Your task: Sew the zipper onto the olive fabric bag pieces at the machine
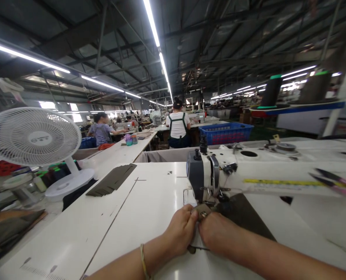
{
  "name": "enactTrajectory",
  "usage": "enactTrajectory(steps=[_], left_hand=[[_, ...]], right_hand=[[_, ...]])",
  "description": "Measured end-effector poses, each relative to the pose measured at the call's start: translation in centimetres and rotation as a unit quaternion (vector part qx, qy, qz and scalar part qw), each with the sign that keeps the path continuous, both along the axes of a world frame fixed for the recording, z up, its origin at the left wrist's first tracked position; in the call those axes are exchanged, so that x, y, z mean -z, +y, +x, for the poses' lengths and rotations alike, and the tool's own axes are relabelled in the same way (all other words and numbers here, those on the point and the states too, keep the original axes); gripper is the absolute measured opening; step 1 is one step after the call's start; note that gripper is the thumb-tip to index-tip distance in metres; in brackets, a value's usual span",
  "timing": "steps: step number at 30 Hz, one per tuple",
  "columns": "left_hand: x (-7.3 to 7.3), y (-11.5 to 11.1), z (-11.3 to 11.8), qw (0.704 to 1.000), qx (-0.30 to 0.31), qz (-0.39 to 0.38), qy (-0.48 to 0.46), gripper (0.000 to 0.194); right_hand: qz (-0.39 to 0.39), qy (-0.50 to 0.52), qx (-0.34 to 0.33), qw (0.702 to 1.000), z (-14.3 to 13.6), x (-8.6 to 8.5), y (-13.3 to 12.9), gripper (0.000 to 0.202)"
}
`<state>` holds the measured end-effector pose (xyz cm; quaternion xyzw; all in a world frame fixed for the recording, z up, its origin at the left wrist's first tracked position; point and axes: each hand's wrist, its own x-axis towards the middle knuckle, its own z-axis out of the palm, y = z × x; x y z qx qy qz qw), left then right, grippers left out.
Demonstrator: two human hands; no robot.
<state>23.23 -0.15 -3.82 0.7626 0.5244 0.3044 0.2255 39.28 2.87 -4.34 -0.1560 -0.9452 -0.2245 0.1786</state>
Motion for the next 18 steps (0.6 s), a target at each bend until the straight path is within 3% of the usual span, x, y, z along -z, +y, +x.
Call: enactTrajectory(steps=[4,6,8,10,13,18], left_hand=[[-0.3,-0.3,-0.1,1.0,0.006,-0.001,-0.004,0.047],[-0.5,-0.7,-0.1,0.999,0.031,0.015,0.01,0.043],[-0.7,-1.2,-0.2,0.994,0.066,0.062,0.058,0.028],[-0.8,-1.7,-0.1,0.98,0.098,0.117,0.126,0.019],[-1.2,-2.3,0.2,0.962,0.122,0.15,0.192,0.022],[-2.3,-2.3,0.5,0.944,0.147,0.161,0.246,0.032]], right_hand=[[-0.04,0.028,0.035,0.998,1.8,-0.1,-0.5,0.031],[-0.104,0.093,0.088,0.986,3.1,0.2,-0.8,0.028],[-0.221,0.183,0.173,0.942,4.1,0.6,-0.9,0.024],[-0.344,0.238,0.237,0.877,4.4,0.6,-0.7,0.021],[-0.426,0.235,0.237,0.841,4.3,0.0,-0.2,0.022],[-0.445,0.232,0.193,0.843,4.4,-0.8,0.8,0.024]])
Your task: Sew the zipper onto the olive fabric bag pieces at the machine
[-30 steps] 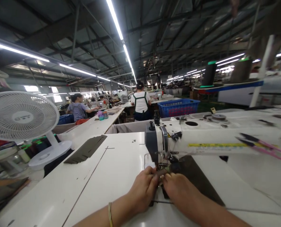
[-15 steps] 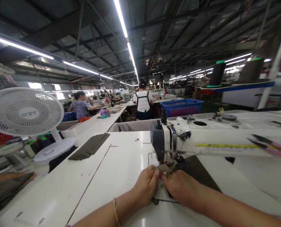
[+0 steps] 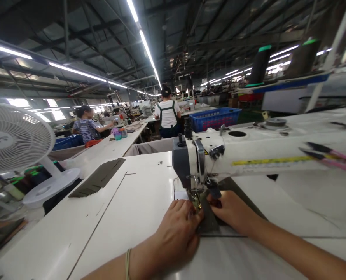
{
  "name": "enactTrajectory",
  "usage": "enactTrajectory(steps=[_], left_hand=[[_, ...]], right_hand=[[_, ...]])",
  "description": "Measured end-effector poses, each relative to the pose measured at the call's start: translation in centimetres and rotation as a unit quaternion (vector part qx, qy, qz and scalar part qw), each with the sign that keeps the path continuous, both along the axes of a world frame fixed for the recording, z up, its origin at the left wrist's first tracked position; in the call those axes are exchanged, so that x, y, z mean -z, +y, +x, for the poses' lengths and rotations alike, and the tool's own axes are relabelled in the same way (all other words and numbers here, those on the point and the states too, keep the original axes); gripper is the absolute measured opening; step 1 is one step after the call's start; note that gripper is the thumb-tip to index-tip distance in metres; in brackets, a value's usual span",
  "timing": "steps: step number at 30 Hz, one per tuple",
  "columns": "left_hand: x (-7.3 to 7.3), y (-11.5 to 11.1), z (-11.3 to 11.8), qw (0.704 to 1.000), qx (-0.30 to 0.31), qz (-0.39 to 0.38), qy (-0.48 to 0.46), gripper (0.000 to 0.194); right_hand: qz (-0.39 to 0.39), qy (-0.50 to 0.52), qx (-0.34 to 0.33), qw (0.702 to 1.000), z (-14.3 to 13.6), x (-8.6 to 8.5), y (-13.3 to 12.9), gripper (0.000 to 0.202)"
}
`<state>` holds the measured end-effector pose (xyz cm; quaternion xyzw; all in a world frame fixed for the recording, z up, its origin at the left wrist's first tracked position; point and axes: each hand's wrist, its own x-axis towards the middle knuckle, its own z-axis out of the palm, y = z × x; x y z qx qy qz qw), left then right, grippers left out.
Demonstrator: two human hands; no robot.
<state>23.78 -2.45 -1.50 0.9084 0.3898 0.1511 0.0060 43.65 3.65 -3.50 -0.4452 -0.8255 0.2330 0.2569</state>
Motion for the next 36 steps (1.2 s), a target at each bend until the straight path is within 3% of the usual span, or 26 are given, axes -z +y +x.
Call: enactTrajectory(steps=[9,21,27,36], left_hand=[[0.1,0.8,-0.1,1.0,0.019,-0.003,0.006,0.036],[0.6,1.6,0.1,0.999,0.039,-0.006,-0.002,0.033],[0.8,1.6,0.1,0.999,0.038,0.005,-0.004,0.031],[1.1,2.0,0.1,0.999,0.047,-0.004,-0.019,0.031]], right_hand=[[0.054,-0.022,0.045,0.997,0.1,0.3,-0.1,0.018],[0.106,-0.134,0.18,0.969,-1.0,-0.1,0.5,0.031],[0.103,-0.115,0.16,0.975,-0.7,0.0,0.4,0.021],[0.085,-0.073,0.208,0.972,-1.3,0.3,0.6,0.022]])
